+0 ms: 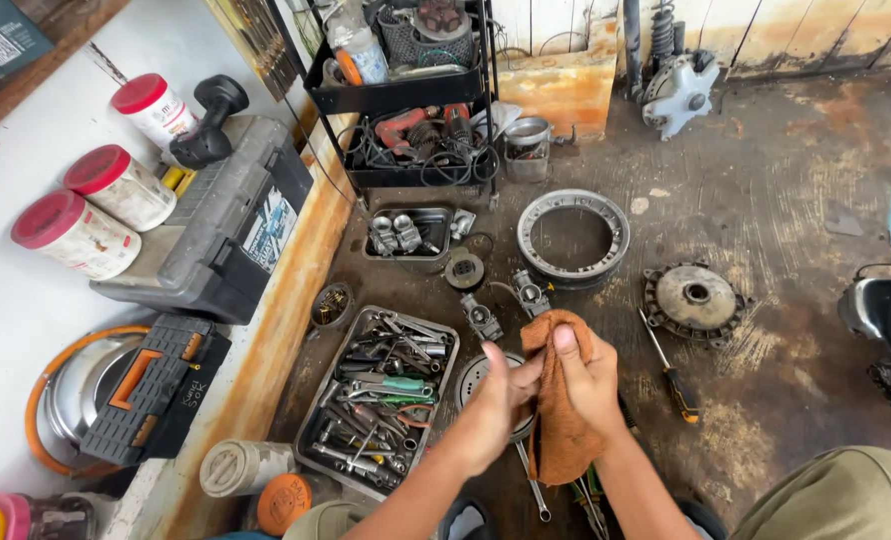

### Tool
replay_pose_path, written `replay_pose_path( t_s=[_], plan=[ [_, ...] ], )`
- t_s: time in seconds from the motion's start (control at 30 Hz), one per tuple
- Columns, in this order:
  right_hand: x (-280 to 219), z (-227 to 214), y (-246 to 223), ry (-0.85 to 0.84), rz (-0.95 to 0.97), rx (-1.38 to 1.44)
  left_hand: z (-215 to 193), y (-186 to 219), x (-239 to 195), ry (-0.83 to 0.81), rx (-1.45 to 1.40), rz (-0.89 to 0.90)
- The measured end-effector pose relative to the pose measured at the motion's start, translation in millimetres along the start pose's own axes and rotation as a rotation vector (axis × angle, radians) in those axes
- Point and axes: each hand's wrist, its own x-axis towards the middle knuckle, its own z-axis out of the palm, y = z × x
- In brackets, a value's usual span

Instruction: Cleaning and inspecting motorcycle engine components using a cloth

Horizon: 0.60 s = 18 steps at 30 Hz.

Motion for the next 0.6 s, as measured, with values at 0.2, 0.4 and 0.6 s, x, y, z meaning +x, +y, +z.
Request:
replay_pose_path(
  t_s=[0.2, 0.4, 0.6],
  plan=[
    [4, 6, -69, 0.105, 0.154, 0.721, -39, -3, -1, -0.426, -0.722, 0.208],
    [1, -21, -78, 0.201, 0.182, 0.741, -36, -8, 9, -0.403, -0.604, 0.194],
    [-18, 25, -119, -0.103, -0.147, 0.152, -27, -27, 24, -0.327, -0.433, 0.032]
  ],
)
